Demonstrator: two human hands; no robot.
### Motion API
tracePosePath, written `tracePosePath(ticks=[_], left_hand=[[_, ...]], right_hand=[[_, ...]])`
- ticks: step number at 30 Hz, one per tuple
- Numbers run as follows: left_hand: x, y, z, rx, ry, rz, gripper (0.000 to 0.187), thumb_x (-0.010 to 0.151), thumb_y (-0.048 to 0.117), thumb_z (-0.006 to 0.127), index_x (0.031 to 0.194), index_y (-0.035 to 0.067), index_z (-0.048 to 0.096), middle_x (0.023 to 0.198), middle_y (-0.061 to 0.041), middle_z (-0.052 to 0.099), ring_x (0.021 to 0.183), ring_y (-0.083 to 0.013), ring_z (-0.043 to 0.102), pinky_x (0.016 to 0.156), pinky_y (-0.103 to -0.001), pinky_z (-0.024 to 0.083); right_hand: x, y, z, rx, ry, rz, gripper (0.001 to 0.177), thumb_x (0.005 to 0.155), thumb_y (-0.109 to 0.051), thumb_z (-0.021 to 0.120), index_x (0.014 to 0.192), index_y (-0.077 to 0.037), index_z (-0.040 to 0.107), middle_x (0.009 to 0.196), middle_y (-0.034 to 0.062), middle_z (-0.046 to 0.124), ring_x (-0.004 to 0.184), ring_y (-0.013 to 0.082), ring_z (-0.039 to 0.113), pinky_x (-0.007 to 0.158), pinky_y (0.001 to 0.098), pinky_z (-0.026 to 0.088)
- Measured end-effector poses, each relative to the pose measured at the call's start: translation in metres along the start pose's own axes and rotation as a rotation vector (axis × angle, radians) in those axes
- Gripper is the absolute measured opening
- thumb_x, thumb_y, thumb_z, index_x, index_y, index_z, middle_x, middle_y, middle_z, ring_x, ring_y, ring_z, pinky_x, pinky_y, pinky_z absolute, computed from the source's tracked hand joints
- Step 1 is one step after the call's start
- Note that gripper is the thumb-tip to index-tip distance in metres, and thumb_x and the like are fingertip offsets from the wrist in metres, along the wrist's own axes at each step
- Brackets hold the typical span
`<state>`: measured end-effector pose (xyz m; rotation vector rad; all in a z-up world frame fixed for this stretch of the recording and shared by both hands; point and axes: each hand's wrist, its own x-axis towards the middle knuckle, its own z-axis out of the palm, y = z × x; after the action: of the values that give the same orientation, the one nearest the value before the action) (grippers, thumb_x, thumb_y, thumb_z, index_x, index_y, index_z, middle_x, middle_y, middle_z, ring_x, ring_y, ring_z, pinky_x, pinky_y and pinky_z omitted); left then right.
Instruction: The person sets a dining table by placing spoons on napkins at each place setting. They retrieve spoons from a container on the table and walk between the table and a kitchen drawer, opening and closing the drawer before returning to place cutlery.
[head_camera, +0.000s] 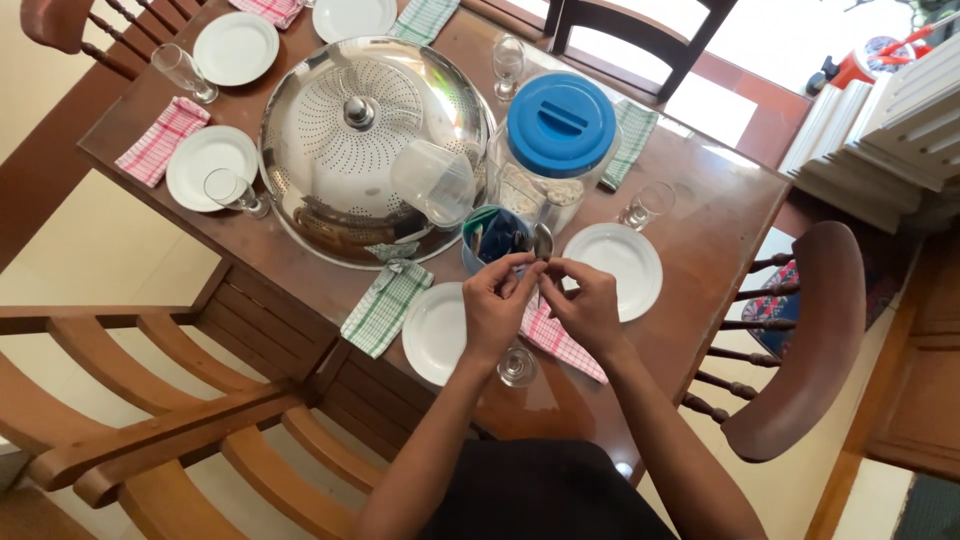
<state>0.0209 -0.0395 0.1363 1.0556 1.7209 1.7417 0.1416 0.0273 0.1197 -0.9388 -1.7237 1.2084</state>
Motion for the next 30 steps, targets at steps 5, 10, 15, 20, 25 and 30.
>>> tracePosePath(ticks=[5, 10, 15, 20, 25, 30], left_hand=[[-0.011, 0.006, -0.002, -0.001, -0.028, 0.021, 0.013, 0.083, 0.014, 0.086, 0.096, 0.011, 0.082, 0.049, 0.003, 0.035, 0.048, -0.0072, 0.044, 0.054, -0.024, 0.046], [-0.021, 0.003, -0.004, 0.044, -0.060, 0.060, 0.013, 0.083, 0.018, 0.086, 0.094, 0.015, 0.080, 0.055, -0.001, 0.049, 0.049, -0.0125, 0.054, 0.056, -0.026, 0.050], [-0.032, 0.002, -0.013, 0.086, -0.167, 0.000, 0.018, 0.084, 0.020, 0.086, 0.094, 0.010, 0.075, 0.076, -0.008, 0.068, 0.061, -0.0244, 0.071, 0.064, -0.035, 0.057], [-0.043, -0.003, -0.019, 0.044, -0.364, -0.221, 0.017, 0.087, 0.024, 0.083, 0.096, 0.010, 0.077, 0.075, -0.005, 0.075, 0.065, -0.0147, 0.069, 0.068, -0.031, 0.057], [-0.044, 0.006, -0.020, 0.038, -0.456, -0.259, 0.011, 0.088, 0.022, 0.080, 0.092, 0.011, 0.079, 0.072, -0.003, 0.076, 0.066, -0.0093, 0.065, 0.071, -0.028, 0.056], [-0.046, 0.013, -0.016, 0.053, -0.470, -0.229, 0.009, 0.088, 0.023, 0.080, 0.091, 0.014, 0.080, 0.070, 0.000, 0.075, 0.062, -0.0077, 0.058, 0.064, -0.024, 0.052]], right_hand=[[-0.016, -0.009, -0.007, 0.034, -0.006, 0.062, 0.012, 0.091, -0.005, 0.075, 0.101, 0.002, 0.077, 0.068, 0.0179, 0.071, 0.043, 0.0228, 0.066, 0.041, 0.0337, 0.061], [-0.024, -0.027, -0.013, 0.105, -0.004, 0.194, 0.018, 0.093, -0.008, 0.074, 0.105, 0.005, 0.076, 0.069, 0.0223, 0.071, 0.045, 0.0240, 0.068, 0.042, 0.0340, 0.061], [-0.028, -0.033, -0.021, 0.192, -0.020, 0.410, 0.026, 0.093, -0.011, 0.074, 0.109, 0.009, 0.074, 0.078, 0.0231, 0.073, 0.060, 0.0205, 0.067, 0.049, 0.0343, 0.063], [-0.032, -0.028, -0.030, 0.266, -0.027, 0.461, 0.029, 0.092, -0.011, 0.075, 0.113, 0.010, 0.073, 0.080, 0.0197, 0.074, 0.065, 0.0171, 0.067, 0.047, 0.0266, 0.057], [-0.035, -0.033, -0.035, 0.280, -0.011, 0.508, 0.030, 0.092, -0.012, 0.077, 0.113, 0.009, 0.073, 0.083, 0.0180, 0.075, 0.069, 0.0147, 0.066, 0.050, 0.0233, 0.056], [-0.038, -0.026, -0.038, 0.358, -0.039, 0.482, 0.032, 0.092, -0.008, 0.075, 0.117, 0.011, 0.071, 0.089, 0.0207, 0.076, 0.074, 0.0160, 0.069, 0.058, 0.0245, 0.059]])
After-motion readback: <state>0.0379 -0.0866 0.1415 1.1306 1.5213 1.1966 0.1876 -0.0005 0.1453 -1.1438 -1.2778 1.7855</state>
